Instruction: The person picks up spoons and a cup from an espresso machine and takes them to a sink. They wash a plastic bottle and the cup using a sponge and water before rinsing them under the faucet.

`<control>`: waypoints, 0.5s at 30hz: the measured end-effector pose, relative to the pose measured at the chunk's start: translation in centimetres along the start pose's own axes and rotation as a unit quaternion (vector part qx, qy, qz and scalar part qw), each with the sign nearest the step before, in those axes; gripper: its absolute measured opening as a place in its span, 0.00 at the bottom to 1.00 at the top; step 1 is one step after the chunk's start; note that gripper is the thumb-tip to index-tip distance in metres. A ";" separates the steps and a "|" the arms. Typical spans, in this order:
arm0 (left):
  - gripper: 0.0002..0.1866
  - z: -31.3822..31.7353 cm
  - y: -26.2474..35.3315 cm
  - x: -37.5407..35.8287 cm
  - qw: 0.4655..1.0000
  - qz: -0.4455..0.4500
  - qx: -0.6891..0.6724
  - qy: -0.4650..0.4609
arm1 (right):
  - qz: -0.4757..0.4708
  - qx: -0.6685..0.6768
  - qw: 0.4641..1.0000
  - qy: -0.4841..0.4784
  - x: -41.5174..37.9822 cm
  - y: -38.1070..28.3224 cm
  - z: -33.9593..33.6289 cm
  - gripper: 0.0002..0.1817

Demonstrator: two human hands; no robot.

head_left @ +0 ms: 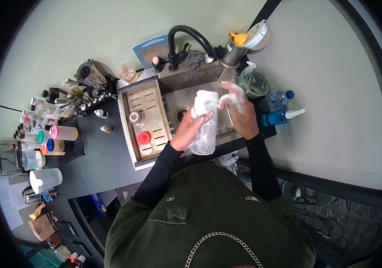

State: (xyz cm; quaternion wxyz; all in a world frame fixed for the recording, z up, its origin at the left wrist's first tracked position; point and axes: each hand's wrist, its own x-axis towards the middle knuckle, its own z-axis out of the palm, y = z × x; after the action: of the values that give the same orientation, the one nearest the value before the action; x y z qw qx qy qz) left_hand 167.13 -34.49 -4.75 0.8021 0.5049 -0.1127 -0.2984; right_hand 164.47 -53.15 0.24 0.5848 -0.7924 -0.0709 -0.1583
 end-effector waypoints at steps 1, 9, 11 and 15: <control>0.26 0.0 0.0 0.0 1.000 -0.009 -0.010 -0.001 | -0.014 -0.009 1.000 0.002 -0.1 0.0 0.1 0.17; 0.27 -1.0 0.3 -0.1 0.998 -0.045 -0.029 -0.017 | -0.047 -0.121 0.989 -0.077 0.5 -0.5 -0.9 0.20; 0.28 -1.6 0.3 0.1 0.997 -0.063 -0.044 -0.025 | -0.036 -0.124 0.986 -0.103 0.9 -1.0 -1.3 0.19; 0.30 -2.4 0.6 0.0 0.996 -0.056 -0.039 -0.057 | -0.132 -0.193 0.964 -0.126 1.8 -1.7 -1.7 0.16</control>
State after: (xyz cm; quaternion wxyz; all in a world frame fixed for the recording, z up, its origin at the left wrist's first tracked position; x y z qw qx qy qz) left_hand 168.49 -32.55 -5.35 0.7956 0.4609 -0.1177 -0.3752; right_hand 165.38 -54.35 2.82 0.3810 -0.8875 -0.2155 -0.1437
